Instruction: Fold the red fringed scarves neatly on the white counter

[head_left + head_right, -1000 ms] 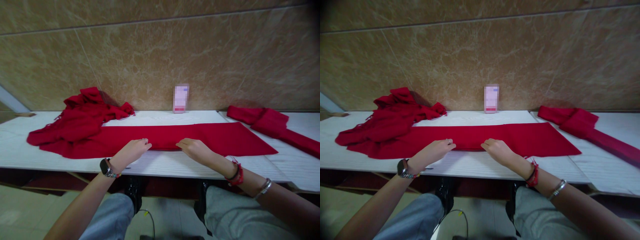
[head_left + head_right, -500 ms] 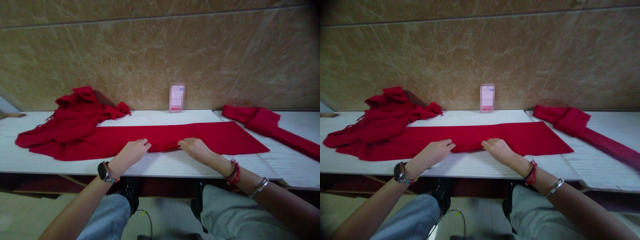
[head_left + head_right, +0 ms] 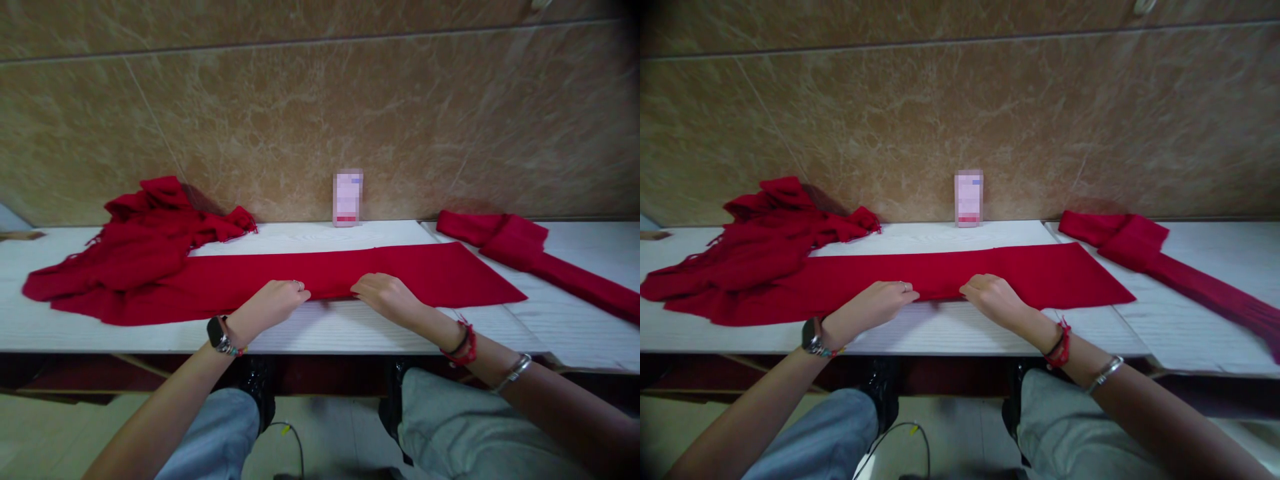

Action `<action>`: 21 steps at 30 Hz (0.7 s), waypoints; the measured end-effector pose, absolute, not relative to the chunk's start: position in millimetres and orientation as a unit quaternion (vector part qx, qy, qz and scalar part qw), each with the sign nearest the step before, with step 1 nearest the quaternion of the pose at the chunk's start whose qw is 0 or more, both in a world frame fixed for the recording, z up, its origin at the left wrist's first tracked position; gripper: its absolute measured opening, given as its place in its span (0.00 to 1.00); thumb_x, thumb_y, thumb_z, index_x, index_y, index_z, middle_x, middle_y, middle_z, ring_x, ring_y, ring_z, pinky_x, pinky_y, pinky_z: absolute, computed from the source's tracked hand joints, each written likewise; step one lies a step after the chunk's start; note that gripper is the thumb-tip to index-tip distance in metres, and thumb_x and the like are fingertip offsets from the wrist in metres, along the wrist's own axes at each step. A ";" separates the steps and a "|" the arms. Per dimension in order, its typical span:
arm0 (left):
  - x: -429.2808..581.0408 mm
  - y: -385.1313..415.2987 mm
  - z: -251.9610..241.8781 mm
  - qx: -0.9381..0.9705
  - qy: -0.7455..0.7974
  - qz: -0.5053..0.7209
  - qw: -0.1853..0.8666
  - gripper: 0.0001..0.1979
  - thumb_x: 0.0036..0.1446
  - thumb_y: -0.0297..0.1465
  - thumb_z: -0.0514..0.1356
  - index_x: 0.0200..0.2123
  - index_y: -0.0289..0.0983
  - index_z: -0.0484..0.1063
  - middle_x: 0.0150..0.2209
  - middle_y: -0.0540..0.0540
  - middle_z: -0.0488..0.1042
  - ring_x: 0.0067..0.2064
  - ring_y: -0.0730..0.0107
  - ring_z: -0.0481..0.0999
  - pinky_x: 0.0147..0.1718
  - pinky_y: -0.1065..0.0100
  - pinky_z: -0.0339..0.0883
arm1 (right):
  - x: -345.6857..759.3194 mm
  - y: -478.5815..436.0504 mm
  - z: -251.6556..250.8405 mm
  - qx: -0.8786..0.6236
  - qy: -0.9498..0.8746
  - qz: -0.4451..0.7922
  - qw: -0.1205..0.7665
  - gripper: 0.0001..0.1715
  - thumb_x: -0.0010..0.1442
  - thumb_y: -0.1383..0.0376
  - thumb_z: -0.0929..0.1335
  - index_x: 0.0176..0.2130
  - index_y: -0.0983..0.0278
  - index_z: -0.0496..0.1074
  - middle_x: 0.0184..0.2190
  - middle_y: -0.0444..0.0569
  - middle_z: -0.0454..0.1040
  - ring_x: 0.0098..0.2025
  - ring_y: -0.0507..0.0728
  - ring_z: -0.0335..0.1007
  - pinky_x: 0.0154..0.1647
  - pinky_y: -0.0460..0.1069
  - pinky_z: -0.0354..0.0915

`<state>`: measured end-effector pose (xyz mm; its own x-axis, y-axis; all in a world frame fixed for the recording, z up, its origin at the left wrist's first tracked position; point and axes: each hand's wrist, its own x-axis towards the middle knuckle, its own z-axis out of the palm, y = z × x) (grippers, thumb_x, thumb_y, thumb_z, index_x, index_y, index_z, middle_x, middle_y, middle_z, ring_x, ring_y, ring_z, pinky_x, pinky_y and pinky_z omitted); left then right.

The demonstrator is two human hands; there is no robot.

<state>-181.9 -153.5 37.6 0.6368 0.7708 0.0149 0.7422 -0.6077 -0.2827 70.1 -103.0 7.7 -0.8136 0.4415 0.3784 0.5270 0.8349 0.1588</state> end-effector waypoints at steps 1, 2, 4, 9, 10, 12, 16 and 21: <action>-180.2 -154.9 38.4 -0.894 -0.425 0.050 0.133 0.11 0.56 0.18 0.51 0.40 0.35 0.67 0.37 0.45 0.71 0.38 0.66 0.72 0.33 0.68 0.65 | 70.3 -104.8 9.0 -0.247 -0.943 -0.134 0.177 0.12 0.62 0.70 0.59 0.35 0.66 0.71 0.32 0.51 0.73 0.35 0.54 0.66 0.36 0.47 0.59; -178.3 -155.8 38.7 -0.894 -0.426 0.044 0.134 0.12 0.56 0.18 0.51 0.41 0.36 0.67 0.38 0.44 0.70 0.39 0.66 0.72 0.33 0.69 0.66 | 70.3 -106.4 10.0 -0.241 -0.942 -0.139 0.186 0.13 0.62 0.70 0.59 0.34 0.66 0.71 0.33 0.52 0.72 0.36 0.55 0.65 0.36 0.48 0.59; -174.4 -156.0 38.3 -0.893 -0.427 0.034 0.138 0.13 0.57 0.19 0.50 0.43 0.36 0.65 0.39 0.44 0.69 0.40 0.66 0.71 0.32 0.69 0.66 | 70.0 -108.6 10.7 -0.238 -0.941 -0.144 0.192 0.14 0.62 0.71 0.58 0.33 0.66 0.71 0.32 0.51 0.71 0.35 0.55 0.64 0.36 0.48 0.58; -170.2 -152.8 38.3 -0.902 -0.405 0.040 0.142 0.09 0.58 0.20 0.50 0.38 0.35 0.66 0.35 0.45 0.69 0.37 0.67 0.71 0.31 0.69 0.65 | 69.9 -106.8 7.7 -0.251 -0.944 -0.118 0.180 0.12 0.61 0.71 0.59 0.32 0.67 0.70 0.28 0.50 0.70 0.31 0.54 0.63 0.33 0.47 0.57; -170.6 -152.4 39.3 -0.903 -0.401 0.042 0.146 0.08 0.57 0.20 0.51 0.37 0.35 0.66 0.34 0.45 0.69 0.36 0.67 0.71 0.32 0.69 0.65 | 70.2 -105.9 7.4 -0.254 -0.944 -0.115 0.179 0.12 0.61 0.71 0.59 0.32 0.67 0.70 0.28 0.49 0.70 0.30 0.53 0.63 0.32 0.47 0.57; -171.9 -152.2 41.3 -0.903 -0.398 0.047 0.155 0.07 0.57 0.20 0.52 0.36 0.35 0.66 0.34 0.46 0.70 0.36 0.67 0.71 0.32 0.68 0.65 | 70.6 -104.6 7.5 -0.256 -0.943 -0.117 0.176 0.11 0.62 0.71 0.60 0.32 0.67 0.70 0.27 0.49 0.70 0.29 0.53 0.63 0.31 0.47 0.56; -173.8 -152.7 41.1 -0.903 -0.400 0.050 0.147 0.09 0.56 0.19 0.51 0.38 0.35 0.67 0.35 0.46 0.70 0.37 0.67 0.71 0.33 0.69 0.65 | 71.4 -105.3 8.3 -0.245 -0.947 -0.123 0.168 0.12 0.62 0.70 0.60 0.32 0.68 0.70 0.28 0.50 0.70 0.30 0.54 0.64 0.32 0.47 0.57; -175.0 -153.9 37.8 -0.903 -0.412 0.047 0.115 0.15 0.58 0.21 0.49 0.46 0.39 0.66 0.40 0.45 0.69 0.39 0.68 0.71 0.32 0.71 0.64 | 72.3 -107.1 4.9 -0.222 -0.953 -0.110 0.171 0.14 0.61 0.72 0.58 0.37 0.68 0.71 0.31 0.52 0.71 0.33 0.55 0.64 0.35 0.49 0.61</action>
<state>-175.0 -153.9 37.8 0.6558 0.7549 0.0107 0.7334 -0.6335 -0.2465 72.3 -107.1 4.9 -0.8425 0.3860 0.3756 0.4615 0.8770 0.1337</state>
